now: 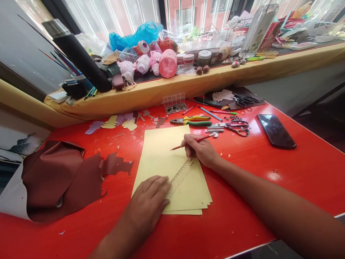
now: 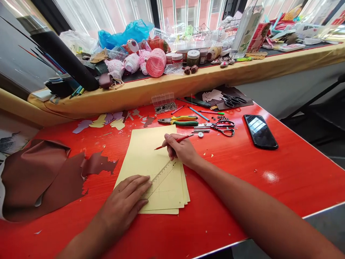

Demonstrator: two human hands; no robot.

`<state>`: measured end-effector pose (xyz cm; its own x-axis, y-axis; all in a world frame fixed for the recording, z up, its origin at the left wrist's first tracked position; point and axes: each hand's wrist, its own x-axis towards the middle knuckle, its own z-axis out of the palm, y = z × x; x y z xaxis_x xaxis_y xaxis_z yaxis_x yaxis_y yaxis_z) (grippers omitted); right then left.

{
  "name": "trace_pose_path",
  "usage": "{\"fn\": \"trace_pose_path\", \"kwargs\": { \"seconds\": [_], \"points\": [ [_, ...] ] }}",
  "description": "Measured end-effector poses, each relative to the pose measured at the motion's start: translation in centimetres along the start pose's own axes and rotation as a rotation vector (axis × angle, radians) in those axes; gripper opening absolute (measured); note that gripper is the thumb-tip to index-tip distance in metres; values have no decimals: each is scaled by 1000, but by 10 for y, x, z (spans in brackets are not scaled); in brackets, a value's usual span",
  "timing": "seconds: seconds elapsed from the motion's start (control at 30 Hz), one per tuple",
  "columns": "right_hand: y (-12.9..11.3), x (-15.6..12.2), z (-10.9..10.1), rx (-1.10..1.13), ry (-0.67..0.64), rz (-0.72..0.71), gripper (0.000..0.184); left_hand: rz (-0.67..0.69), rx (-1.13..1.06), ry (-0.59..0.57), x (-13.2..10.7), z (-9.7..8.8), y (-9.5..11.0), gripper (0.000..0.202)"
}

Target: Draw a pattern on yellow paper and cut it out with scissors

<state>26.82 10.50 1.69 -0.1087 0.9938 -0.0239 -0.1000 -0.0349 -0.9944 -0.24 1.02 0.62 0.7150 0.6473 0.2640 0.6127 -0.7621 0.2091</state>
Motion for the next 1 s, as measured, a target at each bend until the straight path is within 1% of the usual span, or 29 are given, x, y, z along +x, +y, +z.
{"fn": "trace_pose_path", "kwargs": {
  "seconds": [0.03, 0.13, 0.17, 0.23, 0.3, 0.33, 0.43, 0.57, 0.7, 0.8, 0.93, 1.0],
  "points": [
    [0, 0, 0, -9, 2, 3, 53, 21, -2, -2, -3, 1, -3, 39],
    [0, 0, 0, -34, -1, 5, 54, 82, -18, -11, -8, -1, -13, 55],
    [0, 0, 0, -42, -3, 4, 55, 97, -26, -8, -8, -3, -16, 58],
    [0, 0, 0, -57, -9, 2, 55, 116, -49, -3, -7, -6, -20, 55],
    [-1, 0, 1, -69, -9, -2, 55, 117, -70, -30, -4, -7, -21, 46],
    [-1, -1, 1, -73, -7, -4, 55, 111, -72, -55, -3, -7, -20, 42],
    [-2, -1, 2, -81, -6, -8, 55, 107, -47, -103, -1, -3, -14, 52],
    [-1, -1, 3, -80, 12, -25, 55, 98, -18, -75, -3, 3, -6, 53],
    [0, -5, 5, -101, 45, -73, 54, 46, 16, -61, -10, 2, 1, 55],
    [1, -8, 6, -140, 23, -97, 53, 17, 26, -53, -14, 1, 2, 57],
    [2, -9, 6, -169, -24, -99, 54, 51, 58, -43, -13, 2, 1, 58],
    [2, -8, 5, -168, -30, -98, 54, 56, 114, -14, -11, 2, 6, 59]
  ]
}}
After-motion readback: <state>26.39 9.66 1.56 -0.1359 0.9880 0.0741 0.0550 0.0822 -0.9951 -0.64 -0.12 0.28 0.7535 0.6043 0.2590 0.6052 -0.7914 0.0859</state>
